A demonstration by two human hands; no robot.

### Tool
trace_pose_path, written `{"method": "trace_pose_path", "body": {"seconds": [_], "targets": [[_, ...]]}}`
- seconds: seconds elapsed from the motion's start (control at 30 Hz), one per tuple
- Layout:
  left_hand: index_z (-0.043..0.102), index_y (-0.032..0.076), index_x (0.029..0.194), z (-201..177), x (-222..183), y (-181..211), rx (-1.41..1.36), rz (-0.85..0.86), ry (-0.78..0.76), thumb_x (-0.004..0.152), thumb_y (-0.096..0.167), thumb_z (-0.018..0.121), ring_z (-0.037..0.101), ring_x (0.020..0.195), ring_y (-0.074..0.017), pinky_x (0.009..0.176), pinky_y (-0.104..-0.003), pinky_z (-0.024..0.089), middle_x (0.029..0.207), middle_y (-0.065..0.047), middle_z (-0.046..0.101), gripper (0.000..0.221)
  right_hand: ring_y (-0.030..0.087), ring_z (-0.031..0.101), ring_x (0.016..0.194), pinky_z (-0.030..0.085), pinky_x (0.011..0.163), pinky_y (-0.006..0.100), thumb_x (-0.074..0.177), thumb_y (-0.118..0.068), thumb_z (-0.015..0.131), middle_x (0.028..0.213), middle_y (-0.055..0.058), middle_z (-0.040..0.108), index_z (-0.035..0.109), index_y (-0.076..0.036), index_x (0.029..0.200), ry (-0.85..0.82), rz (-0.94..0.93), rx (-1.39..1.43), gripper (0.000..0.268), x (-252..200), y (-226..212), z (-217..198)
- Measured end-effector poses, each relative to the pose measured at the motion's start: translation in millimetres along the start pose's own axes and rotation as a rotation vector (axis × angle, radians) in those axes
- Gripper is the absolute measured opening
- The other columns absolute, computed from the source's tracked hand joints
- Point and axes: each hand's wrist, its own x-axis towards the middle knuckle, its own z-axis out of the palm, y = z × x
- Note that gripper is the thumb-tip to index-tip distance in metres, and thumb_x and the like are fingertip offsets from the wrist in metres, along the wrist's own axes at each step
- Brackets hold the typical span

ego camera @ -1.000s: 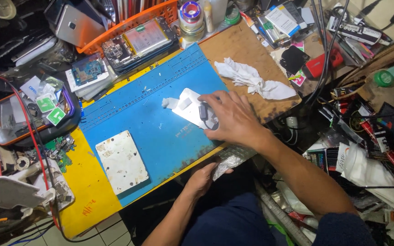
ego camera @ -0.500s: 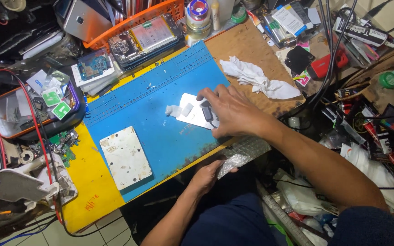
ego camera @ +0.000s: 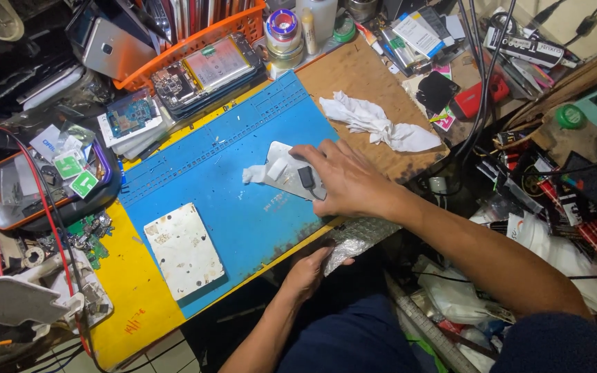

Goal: Cleaning an electronics repair workbench by wiping the silicone mat with a tissue and scrubbing it with a toothbrush.

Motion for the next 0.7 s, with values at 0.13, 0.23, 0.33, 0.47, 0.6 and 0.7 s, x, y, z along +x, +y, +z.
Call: {"method": "trace_pose_path", "body": {"seconds": [0.13, 0.23, 0.33, 0.47, 0.6, 0.7], "targets": [[0.070, -0.013, 0.109, -0.3, -5.6, 1.2, 0.017, 0.005, 0.001, 0.098, 0.022, 0.061, 0.076, 0.087, -0.0317, 0.076, -0.042, 0.066, 0.104, -0.030, 0.075, 0.038, 0.051, 0.061, 0.106, 0.051, 0.085, 0.057, 0.071, -0.008, 0.077, 0.122, 0.035, 0.056, 0.039, -0.007, 0.155, -0.035, 0.107, 0.136, 0.092, -12.6, -5.0, -30.4], [0.070, -0.014, 0.109, 10.0, -17.5, 8.6, 0.028, 0.005, 0.003, 0.097, 0.021, 0.063, 0.077, 0.089, -0.0350, 0.078, -0.043, 0.065, 0.104, -0.031, 0.075, 0.038, 0.059, 0.058, 0.113, 0.049, 0.090, 0.063, 0.069, -0.014, 0.081, 0.128, 0.038, 0.052, 0.035, -0.009, 0.158, 0.074, 0.132, 0.187, 0.101, 1.3, 27.4, -54.9], [0.072, -0.009, 0.116, 45.9, -48.2, 24.3, 0.278, 0.050, 0.101, 0.101, 0.022, 0.052, 0.069, 0.112, -0.0214, 0.106, -0.032, 0.045, 0.104, -0.020, 0.079, 0.040, 0.031, 0.059, 0.116, 0.051, 0.100, 0.048, 0.073, -0.006, 0.086, 0.149, 0.021, 0.042, 0.034, -0.025, 0.158, 0.208, 0.438, 0.164, 0.102, 19.3, 51.0, -86.5], [0.068, -0.014, 0.116, 51.6, -49.0, 25.4, 0.218, 0.039, 0.147, 0.099, 0.019, 0.054, 0.071, 0.106, -0.0221, 0.100, -0.030, 0.048, 0.101, -0.023, 0.078, 0.039, 0.043, 0.036, 0.138, 0.040, 0.104, 0.060, 0.080, -0.020, 0.081, 0.149, 0.023, 0.037, 0.026, -0.021, 0.162, 0.230, 0.482, 0.028, 0.099, 38.4, 86.8, -89.2], [0.070, -0.014, 0.114, 42.8, -50.1, 25.2, 0.191, 0.058, 0.131, 0.101, 0.019, 0.055, 0.072, 0.110, -0.0255, 0.109, -0.034, 0.048, 0.101, -0.024, 0.078, 0.039, 0.043, 0.037, 0.139, 0.033, 0.111, 0.061, 0.086, -0.026, 0.073, 0.153, 0.022, 0.042, 0.050, -0.013, 0.152, 0.316, 0.242, -0.076, 0.071, 46.3, 133.3, -67.3], [0.073, -0.010, 0.114, 27.8, -43.4, 23.1, 0.279, 0.044, 0.081, 0.102, 0.019, 0.046, 0.068, 0.118, -0.0229, 0.114, -0.034, 0.043, 0.106, -0.019, 0.079, 0.041, 0.039, 0.045, 0.137, 0.035, 0.112, 0.058, 0.091, -0.029, 0.070, 0.151, 0.022, 0.050, 0.062, -0.007, 0.142, 0.382, 0.187, -0.095, 0.055, 36.4, 140.3, -57.1]]}}
